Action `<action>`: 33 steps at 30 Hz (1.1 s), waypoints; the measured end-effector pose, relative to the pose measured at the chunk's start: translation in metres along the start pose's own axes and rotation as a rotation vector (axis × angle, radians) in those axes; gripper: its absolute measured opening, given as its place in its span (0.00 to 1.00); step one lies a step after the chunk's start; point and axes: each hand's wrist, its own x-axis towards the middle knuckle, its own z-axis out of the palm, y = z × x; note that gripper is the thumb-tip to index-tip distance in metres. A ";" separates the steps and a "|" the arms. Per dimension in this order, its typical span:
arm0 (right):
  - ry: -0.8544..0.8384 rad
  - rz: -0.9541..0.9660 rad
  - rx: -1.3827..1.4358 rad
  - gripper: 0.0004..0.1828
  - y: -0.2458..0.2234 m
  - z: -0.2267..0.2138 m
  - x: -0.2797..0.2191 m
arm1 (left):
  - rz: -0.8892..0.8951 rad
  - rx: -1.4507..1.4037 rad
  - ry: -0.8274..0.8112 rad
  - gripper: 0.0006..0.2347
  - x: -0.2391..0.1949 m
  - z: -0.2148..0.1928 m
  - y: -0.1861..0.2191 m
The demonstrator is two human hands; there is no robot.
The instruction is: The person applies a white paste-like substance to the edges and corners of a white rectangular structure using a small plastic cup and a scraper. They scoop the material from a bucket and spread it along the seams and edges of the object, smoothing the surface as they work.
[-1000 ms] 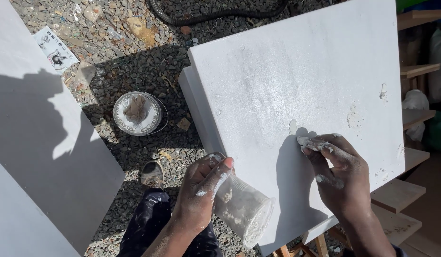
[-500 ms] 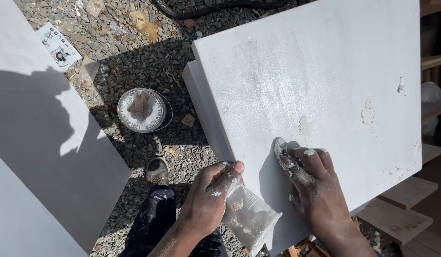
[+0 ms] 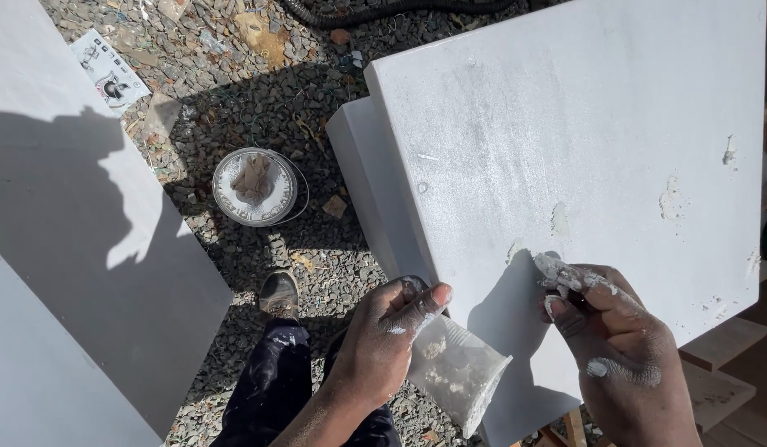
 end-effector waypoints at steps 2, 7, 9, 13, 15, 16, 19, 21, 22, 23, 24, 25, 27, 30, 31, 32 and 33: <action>0.039 -0.190 0.244 0.06 -0.005 0.012 -0.007 | -0.040 -0.001 0.024 0.25 -0.001 -0.004 0.003; 0.028 -0.476 0.219 0.07 0.008 0.038 -0.008 | -0.058 -0.044 0.007 0.21 -0.002 -0.012 -0.003; -0.006 -0.680 0.161 0.12 0.010 0.043 -0.007 | -0.056 -0.022 0.008 0.19 -0.005 -0.016 -0.005; 0.018 -0.792 0.033 0.12 -0.002 0.047 -0.005 | 0.029 -0.006 -0.032 0.22 -0.005 -0.023 -0.008; 0.082 -0.909 -0.135 0.12 -0.006 0.049 -0.006 | 0.063 0.010 -0.048 0.22 -0.005 -0.025 -0.007; 0.061 -0.946 -0.069 0.13 -0.010 0.051 -0.008 | 0.007 -0.009 -0.090 0.18 -0.005 -0.025 -0.005; 0.092 -0.997 -0.058 0.11 -0.012 0.055 -0.008 | -0.089 -0.043 -0.185 0.13 -0.009 -0.022 -0.003; 0.150 -1.014 -0.114 0.08 -0.011 0.056 -0.005 | -0.125 -0.055 -0.241 0.13 -0.010 -0.020 0.001; 0.139 -1.013 -0.102 0.09 -0.012 0.057 -0.006 | -0.091 0.030 -0.276 0.12 -0.010 -0.020 0.005; 0.127 -1.011 -0.091 0.10 -0.013 0.057 -0.006 | -0.057 0.115 -0.310 0.13 -0.010 -0.019 0.009; 0.126 -1.012 -0.091 0.10 -0.012 0.057 -0.008 | -0.057 0.114 -0.309 0.13 -0.011 -0.017 0.011; 0.137 -0.973 -0.156 0.10 -0.011 0.056 -0.009 | -0.077 0.100 -0.301 0.11 -0.011 -0.015 0.012; 0.146 -0.937 -0.218 0.10 -0.010 0.056 -0.009 | -0.095 0.087 -0.288 0.13 -0.009 -0.011 0.010; 0.159 -1.016 -0.371 0.12 -0.004 0.055 -0.008 | -0.094 0.014 -0.222 0.08 -0.007 -0.007 0.003; 0.163 -1.004 -0.344 0.12 -0.002 0.055 -0.006 | -0.133 -0.153 -0.256 0.09 -0.007 -0.009 0.006; 0.164 -0.992 -0.316 0.12 0.001 0.055 -0.005 | -0.173 -0.323 -0.287 0.12 -0.008 -0.010 0.008; 0.161 -0.993 -0.316 0.12 0.002 0.055 -0.002 | -0.173 -0.324 -0.284 0.12 -0.005 -0.010 0.001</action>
